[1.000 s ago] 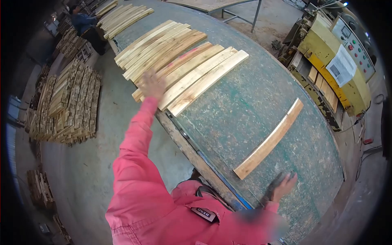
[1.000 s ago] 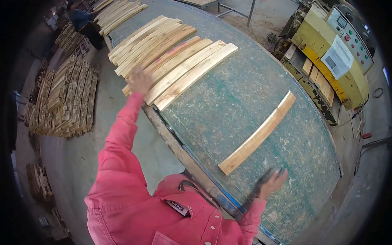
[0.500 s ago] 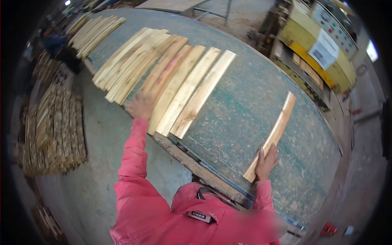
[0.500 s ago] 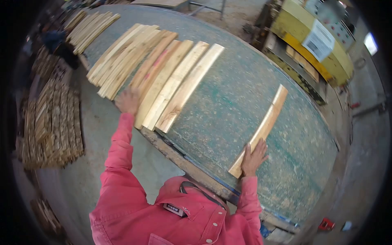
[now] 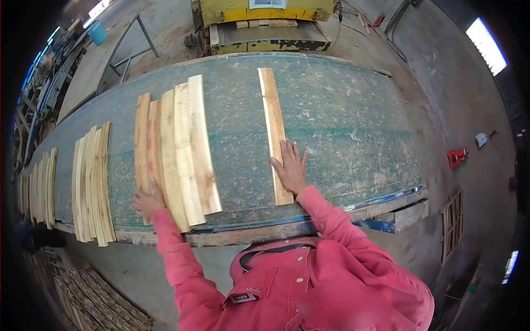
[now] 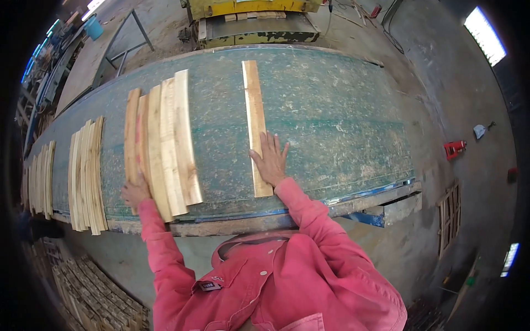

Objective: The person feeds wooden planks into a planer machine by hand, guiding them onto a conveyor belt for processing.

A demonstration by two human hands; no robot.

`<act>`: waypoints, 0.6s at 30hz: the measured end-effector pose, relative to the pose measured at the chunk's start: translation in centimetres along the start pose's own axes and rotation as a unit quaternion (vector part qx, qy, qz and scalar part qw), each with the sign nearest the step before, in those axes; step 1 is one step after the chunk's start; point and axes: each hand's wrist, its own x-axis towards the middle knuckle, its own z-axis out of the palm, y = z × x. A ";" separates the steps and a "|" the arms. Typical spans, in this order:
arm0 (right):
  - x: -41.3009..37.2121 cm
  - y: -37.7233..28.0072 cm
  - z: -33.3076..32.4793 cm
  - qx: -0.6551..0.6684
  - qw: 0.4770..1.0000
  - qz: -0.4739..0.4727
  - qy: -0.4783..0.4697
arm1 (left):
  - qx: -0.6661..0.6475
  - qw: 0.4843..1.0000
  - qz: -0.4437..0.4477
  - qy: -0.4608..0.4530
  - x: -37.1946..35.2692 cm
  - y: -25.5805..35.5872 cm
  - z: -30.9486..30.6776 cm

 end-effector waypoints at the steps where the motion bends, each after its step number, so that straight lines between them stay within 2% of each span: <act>1: 0.0 0.3 0.2 0.011 1.000 -0.002 -0.003 | -0.007 1.000 0.006 -0.017 -1.3 1.8 -0.3; 2: 0.0 0.6 0.2 0.023 1.000 -0.005 0.008 | -0.012 0.999 0.011 -0.034 -2.6 3.6 -0.5; 4: -0.2 0.8 0.5 0.055 0.998 -0.013 0.026 | -0.015 0.997 0.046 0.060 -5.7 6.6 2.5; 6: -0.6 1.2 1.0 0.088 0.995 -0.020 0.053 | -0.022 0.996 0.068 0.057 -9.6 10.5 2.0; 7: -0.7 1.7 1.0 0.102 0.992 -0.020 0.070 | -0.042 0.996 0.077 0.026 -11.6 12.5 1.0; 8: -0.8 2.4 0.2 0.062 0.996 -0.006 0.057 | -0.062 0.994 0.088 -0.011 -13.5 14.1 0.3; 10: -1.5 4.5 -2.7 -0.026 0.999 0.031 0.026 | -0.104 0.984 0.141 -0.031 -16.2 16.1 0.0; 11: -1.4 6.1 -4.1 -0.025 0.999 0.044 0.019 | -0.126 0.977 0.167 -0.045 -17.7 17.1 0.0; 14: -1.4 10.3 -7.5 -0.034 0.998 0.053 0.014 | -0.172 0.935 0.306 -0.045 -21.7 16.8 -1.8; 17: -2.6 13.1 -8.7 -0.005 0.999 0.050 0.017 | -0.156 0.876 0.453 0.045 -26.4 14.7 -6.2; 18: -3.4 13.2 -9.2 0.000 0.999 0.047 0.019 | -0.146 0.851 0.504 0.023 -27.8 13.2 -6.5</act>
